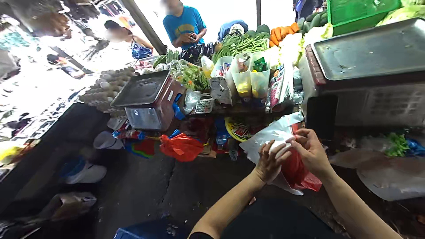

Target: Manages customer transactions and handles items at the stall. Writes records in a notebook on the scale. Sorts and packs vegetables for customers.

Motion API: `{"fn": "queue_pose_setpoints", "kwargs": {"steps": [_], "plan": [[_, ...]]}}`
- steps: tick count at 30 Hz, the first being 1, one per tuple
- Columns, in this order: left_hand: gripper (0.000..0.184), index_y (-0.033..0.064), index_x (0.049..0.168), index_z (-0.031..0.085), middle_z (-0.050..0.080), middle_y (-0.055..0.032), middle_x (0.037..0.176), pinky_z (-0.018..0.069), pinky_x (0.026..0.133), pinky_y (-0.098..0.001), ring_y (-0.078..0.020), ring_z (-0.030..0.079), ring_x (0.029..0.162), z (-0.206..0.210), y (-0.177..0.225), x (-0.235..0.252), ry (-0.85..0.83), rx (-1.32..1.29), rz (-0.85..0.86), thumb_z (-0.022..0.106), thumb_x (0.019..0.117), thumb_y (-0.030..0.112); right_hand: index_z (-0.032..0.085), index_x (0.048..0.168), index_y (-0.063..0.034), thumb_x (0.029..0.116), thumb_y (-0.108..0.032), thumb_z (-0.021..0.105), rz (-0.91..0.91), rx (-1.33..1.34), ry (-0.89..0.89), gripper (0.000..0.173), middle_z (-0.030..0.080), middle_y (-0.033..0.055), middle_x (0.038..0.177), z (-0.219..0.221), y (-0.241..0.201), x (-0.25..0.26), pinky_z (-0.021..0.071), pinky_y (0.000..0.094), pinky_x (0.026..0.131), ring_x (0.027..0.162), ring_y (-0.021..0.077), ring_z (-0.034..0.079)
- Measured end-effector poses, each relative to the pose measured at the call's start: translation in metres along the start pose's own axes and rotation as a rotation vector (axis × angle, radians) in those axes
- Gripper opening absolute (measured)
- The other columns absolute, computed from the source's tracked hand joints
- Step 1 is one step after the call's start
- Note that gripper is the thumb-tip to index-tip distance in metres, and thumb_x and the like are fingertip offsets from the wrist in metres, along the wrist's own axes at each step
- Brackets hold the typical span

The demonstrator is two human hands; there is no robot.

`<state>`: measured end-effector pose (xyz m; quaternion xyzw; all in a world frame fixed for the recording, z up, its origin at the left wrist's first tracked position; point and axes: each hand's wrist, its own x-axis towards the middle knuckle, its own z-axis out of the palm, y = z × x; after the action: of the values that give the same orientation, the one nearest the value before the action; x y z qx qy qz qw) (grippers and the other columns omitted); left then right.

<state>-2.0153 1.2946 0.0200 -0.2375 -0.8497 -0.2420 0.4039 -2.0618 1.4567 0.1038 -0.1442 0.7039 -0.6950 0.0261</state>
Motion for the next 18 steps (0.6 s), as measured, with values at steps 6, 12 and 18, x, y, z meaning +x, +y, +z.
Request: {"fn": "queue_pose_setpoints", "kwargs": {"steps": [6, 12, 18], "plan": [[0.026, -0.0132, 0.115, 0.062, 0.068, -0.0252, 0.112, 0.0544, 0.100, -0.0380, -0.0290, 0.068, 0.109, 0.001, 0.036, 0.039, -0.311, -0.571, -0.239, 0.060, 0.0905, -0.005, 0.052, 0.113, -0.0119, 0.0962, 0.002, 0.048, -0.117, 0.286, 0.027, 0.023, 0.071, -0.0042, 0.092, -0.025, 0.000, -0.038, 0.0573, 0.0229, 0.073, 0.080, 0.0057, 0.068], [0.028, -0.0094, 0.115, 0.065, 0.070, -0.0251, 0.106, 0.0533, 0.096, -0.0506, -0.0359, 0.069, 0.104, 0.055, 0.053, 0.027, -1.303, -0.646, -0.189, 0.047, 0.1040, 0.010, 0.057, 0.123, -0.0144, 0.0970, -0.003, 0.047, 0.131, 0.370, 0.285, 0.030, 0.071, 0.0034, 0.113, -0.079, 0.030, -0.135, 0.0569, 0.0245, 0.070, 0.079, 0.0084, 0.067], [0.032, -0.0091, 0.119, 0.064, 0.066, -0.0281, 0.116, 0.0535, 0.095, -0.0568, -0.0428, 0.065, 0.111, 0.077, 0.080, 0.027, -1.499, -0.264, -0.156, 0.069, 0.0885, 0.001, 0.056, 0.121, -0.0136, 0.0945, 0.001, 0.045, 0.213, 0.438, 0.499, 0.032, 0.069, 0.0025, 0.116, -0.105, 0.030, -0.194, 0.0527, 0.0193, 0.057, 0.073, 0.0057, 0.065]]}}
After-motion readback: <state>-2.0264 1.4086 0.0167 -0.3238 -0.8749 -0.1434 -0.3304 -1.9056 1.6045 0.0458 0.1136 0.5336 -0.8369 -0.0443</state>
